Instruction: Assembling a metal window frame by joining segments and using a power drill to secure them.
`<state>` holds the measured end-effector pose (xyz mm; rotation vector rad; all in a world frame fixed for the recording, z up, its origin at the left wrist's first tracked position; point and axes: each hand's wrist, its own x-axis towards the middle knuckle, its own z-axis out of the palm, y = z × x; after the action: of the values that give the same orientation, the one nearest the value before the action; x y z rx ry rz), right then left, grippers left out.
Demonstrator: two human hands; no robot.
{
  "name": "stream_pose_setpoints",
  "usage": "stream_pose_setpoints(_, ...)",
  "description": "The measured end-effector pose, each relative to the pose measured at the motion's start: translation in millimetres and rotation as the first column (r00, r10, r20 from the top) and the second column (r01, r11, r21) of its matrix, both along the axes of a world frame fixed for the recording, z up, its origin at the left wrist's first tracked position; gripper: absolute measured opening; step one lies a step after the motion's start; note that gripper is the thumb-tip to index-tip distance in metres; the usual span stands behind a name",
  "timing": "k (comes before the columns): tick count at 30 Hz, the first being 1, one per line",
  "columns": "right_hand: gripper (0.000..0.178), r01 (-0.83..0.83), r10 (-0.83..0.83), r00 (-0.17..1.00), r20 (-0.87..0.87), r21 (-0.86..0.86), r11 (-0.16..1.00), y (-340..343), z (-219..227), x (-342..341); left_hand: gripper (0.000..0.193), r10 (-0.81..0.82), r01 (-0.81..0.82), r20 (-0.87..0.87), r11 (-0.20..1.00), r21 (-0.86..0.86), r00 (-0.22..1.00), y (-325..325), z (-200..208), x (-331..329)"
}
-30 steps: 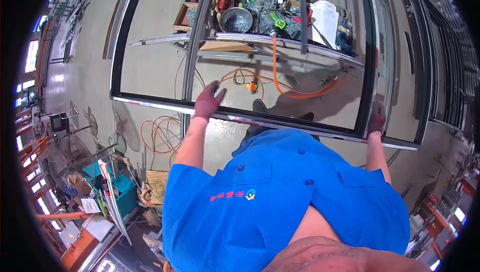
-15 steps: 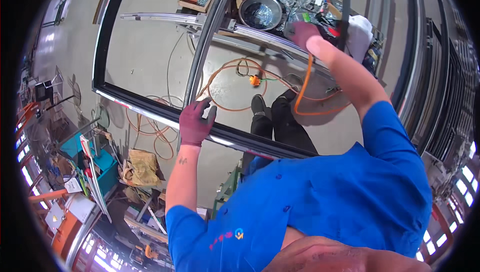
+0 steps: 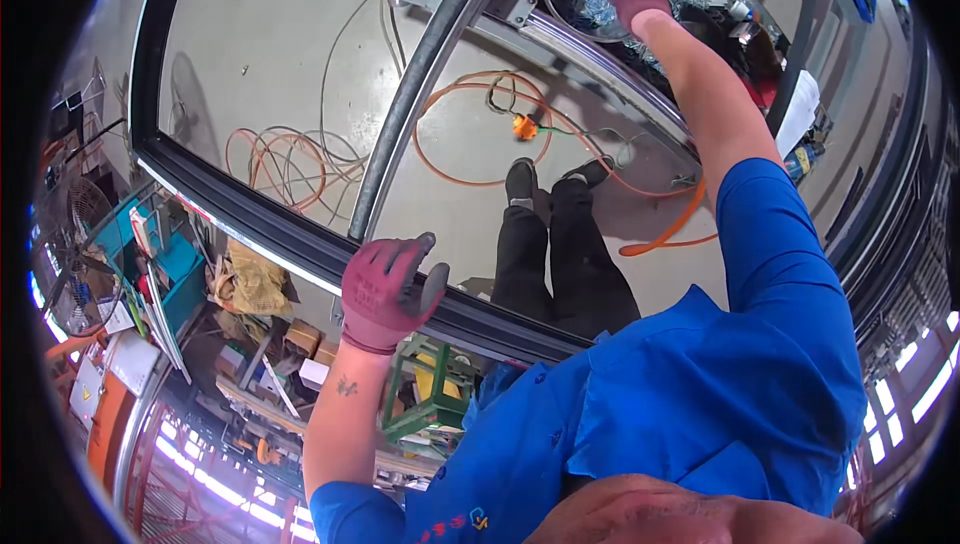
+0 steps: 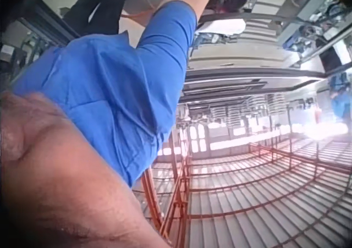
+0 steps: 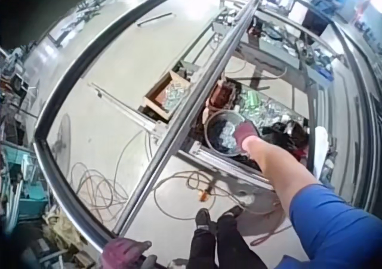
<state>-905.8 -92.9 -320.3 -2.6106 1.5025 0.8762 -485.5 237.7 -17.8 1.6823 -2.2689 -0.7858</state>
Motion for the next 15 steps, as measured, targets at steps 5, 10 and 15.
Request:
stream_pose_setpoints(5, 0.026, -0.016, 0.020, 0.998, -0.056, 0.067, 0.998, -9, -15, -5, 0.043, -0.008, 0.008, 0.013, 0.999, 0.038, 1.000, -3, -3, -1)
stream_pose_setpoints(10, 0.026, 0.020, -0.024, 1.000, 0.019, 0.187, 0.982, -4, -6, 12, 0.042, 0.016, -0.019, 0.037, 0.996, 0.082, 0.999, 0, -3, -1)
stream_pose_setpoints(15, 0.024, 0.065, -0.057, 0.998, -0.034, 0.307, 0.950, -7, -15, 17, 0.043, 0.021, -0.022, 0.023, 0.999, 0.036, 1.000, -2, -3, -3)
